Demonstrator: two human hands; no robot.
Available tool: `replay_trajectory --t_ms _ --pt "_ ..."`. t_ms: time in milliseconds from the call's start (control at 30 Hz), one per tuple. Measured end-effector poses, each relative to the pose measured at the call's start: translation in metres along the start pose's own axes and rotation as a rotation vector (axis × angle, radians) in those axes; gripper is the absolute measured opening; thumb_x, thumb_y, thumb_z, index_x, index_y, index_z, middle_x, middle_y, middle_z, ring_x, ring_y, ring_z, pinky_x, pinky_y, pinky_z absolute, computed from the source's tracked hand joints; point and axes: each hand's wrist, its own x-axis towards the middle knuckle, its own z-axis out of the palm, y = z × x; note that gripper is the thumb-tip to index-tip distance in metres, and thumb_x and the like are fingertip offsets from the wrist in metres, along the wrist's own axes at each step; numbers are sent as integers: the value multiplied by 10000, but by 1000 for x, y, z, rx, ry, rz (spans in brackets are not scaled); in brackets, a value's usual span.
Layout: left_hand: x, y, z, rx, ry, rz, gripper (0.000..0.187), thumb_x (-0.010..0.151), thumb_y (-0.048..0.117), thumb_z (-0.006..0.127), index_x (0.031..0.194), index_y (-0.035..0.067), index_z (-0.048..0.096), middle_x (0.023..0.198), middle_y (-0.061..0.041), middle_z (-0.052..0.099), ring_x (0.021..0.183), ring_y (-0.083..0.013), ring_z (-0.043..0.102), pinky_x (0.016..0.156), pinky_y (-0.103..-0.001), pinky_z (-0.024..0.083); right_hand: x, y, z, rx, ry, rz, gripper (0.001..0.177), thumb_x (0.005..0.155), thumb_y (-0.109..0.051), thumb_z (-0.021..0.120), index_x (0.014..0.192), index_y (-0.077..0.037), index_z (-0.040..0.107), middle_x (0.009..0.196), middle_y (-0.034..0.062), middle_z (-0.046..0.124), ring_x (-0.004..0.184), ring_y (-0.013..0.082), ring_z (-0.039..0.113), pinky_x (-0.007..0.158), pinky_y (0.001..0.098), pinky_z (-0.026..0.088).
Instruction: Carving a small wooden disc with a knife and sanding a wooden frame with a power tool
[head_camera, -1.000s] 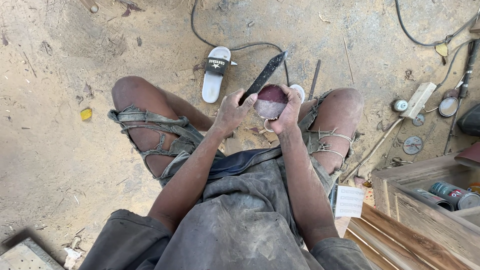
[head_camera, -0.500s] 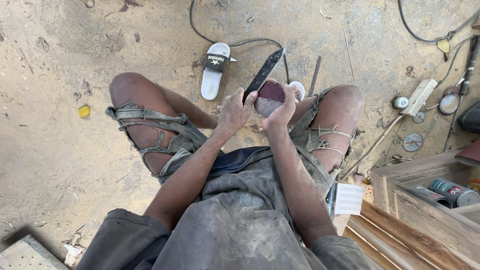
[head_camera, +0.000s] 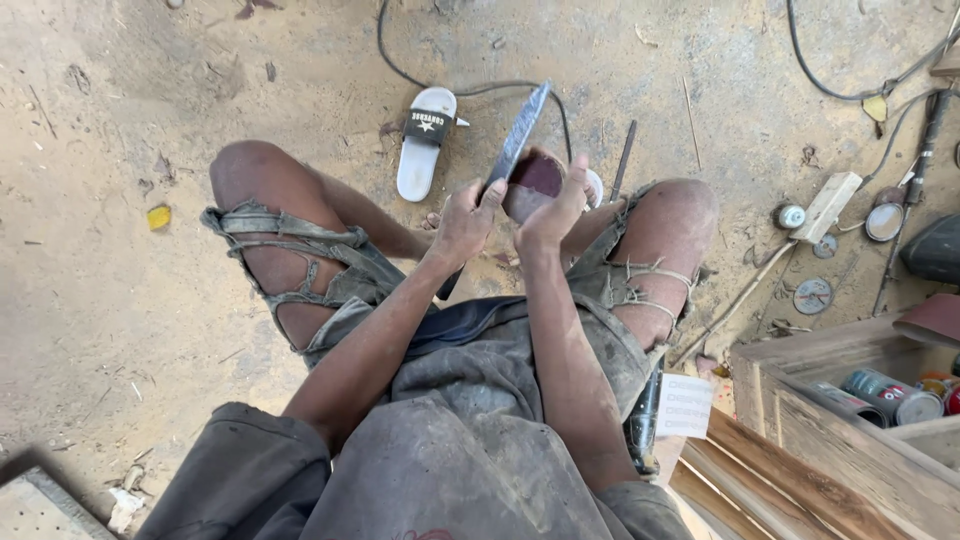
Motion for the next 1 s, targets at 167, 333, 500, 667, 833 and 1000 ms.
replay_trajectory --t_ms 167,333,500,667,833,1000 --pt "6 3 -5 52 -31 0 523 1027 588 520 780 128 560 625 -116 577 660 -255 590 674 -410 472 17 -16 -21 329 -71 593 725 851 -632 599 1026 56 744 985 262 749 853 362 749 775 489 632" --pt "-9 40 -14 124 -55 55 524 952 591 628 860 82 547 729 -226 566 733 -381 607 694 -461 467 28 15 -39 568 -222 739 676 877 -555 608 1102 78 681 1051 280 712 945 380 707 820 477 614" --pt "3 11 -10 199 -50 64 537 958 582 625 882 61 521 801 -284 566 797 -473 608 719 -498 461 33 31 -48 604 -240 804 519 913 -442 605 1112 31 679 1096 207 720 956 360 679 773 491 587" --pt "0 5 -13 292 -109 -36 558 998 589 510 907 41 558 868 -311 633 930 -525 643 764 -589 467 34 41 -54 533 -149 806 389 862 -297 655 1097 14 678 1101 210 732 942 395 702 772 495 590" --pt "-3 3 -10 292 -115 0 567 1018 571 502 899 21 574 885 -329 637 949 -540 639 756 -607 464 19 38 -46 468 22 595 210 791 -199 699 948 -60 689 959 174 738 830 365 736 703 481 598" --pt "2 -2 -5 224 -119 -27 535 1031 521 510 900 11 605 878 -300 653 934 -506 654 767 -580 475 18 45 -37 287 80 489 314 852 -378 701 910 -73 754 889 161 764 725 328 750 661 437 611"
